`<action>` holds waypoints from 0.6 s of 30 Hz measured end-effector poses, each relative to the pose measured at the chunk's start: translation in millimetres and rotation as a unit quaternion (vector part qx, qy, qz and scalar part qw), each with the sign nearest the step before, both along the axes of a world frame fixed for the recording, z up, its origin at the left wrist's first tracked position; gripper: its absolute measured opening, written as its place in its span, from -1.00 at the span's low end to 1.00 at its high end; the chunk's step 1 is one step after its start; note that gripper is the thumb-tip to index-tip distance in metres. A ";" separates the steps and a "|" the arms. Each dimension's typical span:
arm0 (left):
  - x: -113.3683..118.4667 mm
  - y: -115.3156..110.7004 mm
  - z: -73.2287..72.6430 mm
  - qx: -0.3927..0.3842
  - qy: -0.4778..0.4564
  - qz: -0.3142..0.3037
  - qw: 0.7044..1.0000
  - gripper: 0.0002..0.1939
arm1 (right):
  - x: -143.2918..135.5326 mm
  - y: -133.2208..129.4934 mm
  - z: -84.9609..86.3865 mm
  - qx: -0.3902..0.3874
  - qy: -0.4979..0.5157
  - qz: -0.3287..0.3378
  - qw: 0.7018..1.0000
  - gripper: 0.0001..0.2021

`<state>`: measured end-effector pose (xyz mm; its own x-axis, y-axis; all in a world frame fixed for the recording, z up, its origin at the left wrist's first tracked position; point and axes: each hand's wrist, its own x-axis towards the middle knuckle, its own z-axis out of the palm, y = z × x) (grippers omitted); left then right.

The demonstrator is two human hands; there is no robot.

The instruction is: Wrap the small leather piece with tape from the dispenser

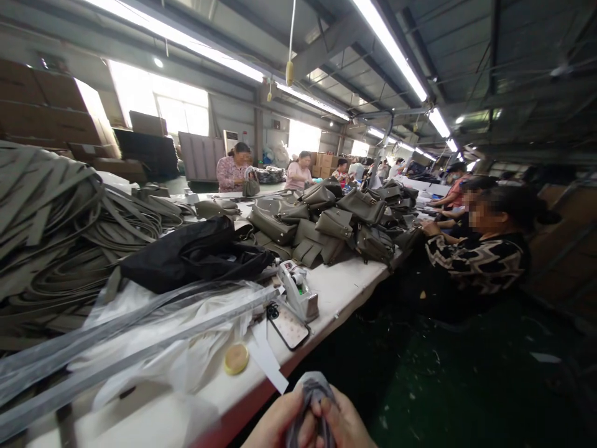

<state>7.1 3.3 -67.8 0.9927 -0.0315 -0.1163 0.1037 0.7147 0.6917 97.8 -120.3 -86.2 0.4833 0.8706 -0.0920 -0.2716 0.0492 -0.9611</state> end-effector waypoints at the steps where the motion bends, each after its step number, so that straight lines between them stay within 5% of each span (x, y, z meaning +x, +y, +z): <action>1: -2.5 2.5 0.0 0.088 0.013 0.033 0.996 -0.50 | 2.0 -2.4 8.9 0.002 -0.034 0.011 0.999 -0.45; 4: -10.2 9.1 7.0 0.360 0.046 0.121 0.924 -0.45 | 4.2 -9.7 31.3 -0.037 -0.173 0.054 0.983 -0.51; 6: -13.4 9.6 13.5 0.437 0.040 0.120 0.890 -0.50 | 1.4 -10.5 39.3 -0.091 -0.213 0.102 0.967 -0.56; 8: -13.9 7.0 16.3 0.429 0.052 0.101 0.896 -0.53 | -3.5 -7.4 42.0 -0.126 -0.215 0.109 0.962 -0.57; 14: -15.3 6.3 -0.8 0.294 0.152 0.223 0.917 -0.41 | -12.5 6.9 38.8 -0.120 -0.221 0.086 0.964 -0.59; 18: -31.1 17.1 -13.8 0.350 0.121 0.191 0.909 -0.52 | -9.2 9.0 24.0 -0.141 -0.168 0.160 0.962 -0.72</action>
<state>-23.9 20.4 -81.6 0.8587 0.4756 -0.1909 0.1495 0.1238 0.9810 88.6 -111.2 -62.2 0.2372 0.9434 -0.2320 0.0987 -0.2610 -0.9603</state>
